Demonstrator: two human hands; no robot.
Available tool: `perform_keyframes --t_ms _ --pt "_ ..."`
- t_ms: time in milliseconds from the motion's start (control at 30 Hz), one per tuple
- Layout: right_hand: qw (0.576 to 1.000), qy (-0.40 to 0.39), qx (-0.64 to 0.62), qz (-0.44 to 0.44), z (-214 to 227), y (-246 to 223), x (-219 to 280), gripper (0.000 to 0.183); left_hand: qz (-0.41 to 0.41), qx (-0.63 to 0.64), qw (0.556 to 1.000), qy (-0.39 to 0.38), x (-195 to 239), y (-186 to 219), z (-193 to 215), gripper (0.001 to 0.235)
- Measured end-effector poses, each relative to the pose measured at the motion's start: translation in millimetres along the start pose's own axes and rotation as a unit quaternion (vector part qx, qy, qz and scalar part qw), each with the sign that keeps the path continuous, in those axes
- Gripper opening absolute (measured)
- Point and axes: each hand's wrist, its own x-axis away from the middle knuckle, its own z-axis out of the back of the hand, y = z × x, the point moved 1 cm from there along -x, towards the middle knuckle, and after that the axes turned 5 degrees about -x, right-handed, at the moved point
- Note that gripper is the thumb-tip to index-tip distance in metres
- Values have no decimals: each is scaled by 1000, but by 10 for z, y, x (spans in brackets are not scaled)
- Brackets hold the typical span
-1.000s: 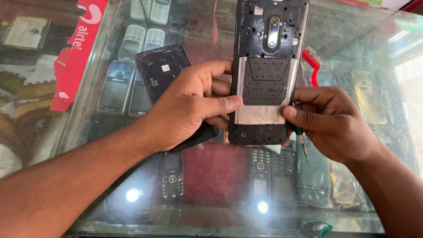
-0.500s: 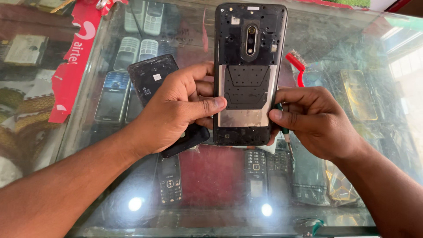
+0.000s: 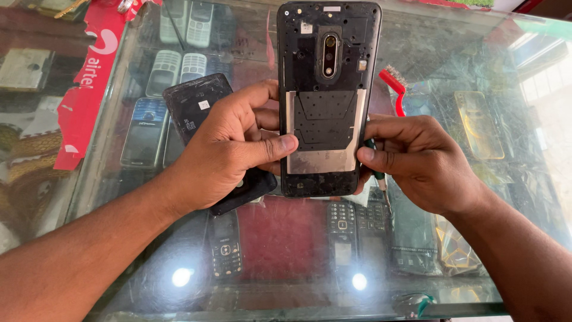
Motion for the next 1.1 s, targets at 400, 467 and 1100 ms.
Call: perform_keyframes --t_ms 400,467,1100 --pt "997 56 -13 43 -18 -16 -21 25 4 -12 1000 -10 12 -18 -4 37" --pt "996 60 -15 60 -15 10 -18 23 0 6 1000 -7 19 -27 1 34" --pt "989 53 -108 83 22 113 19 25 -16 100 995 -2 -5 -60 0 38"
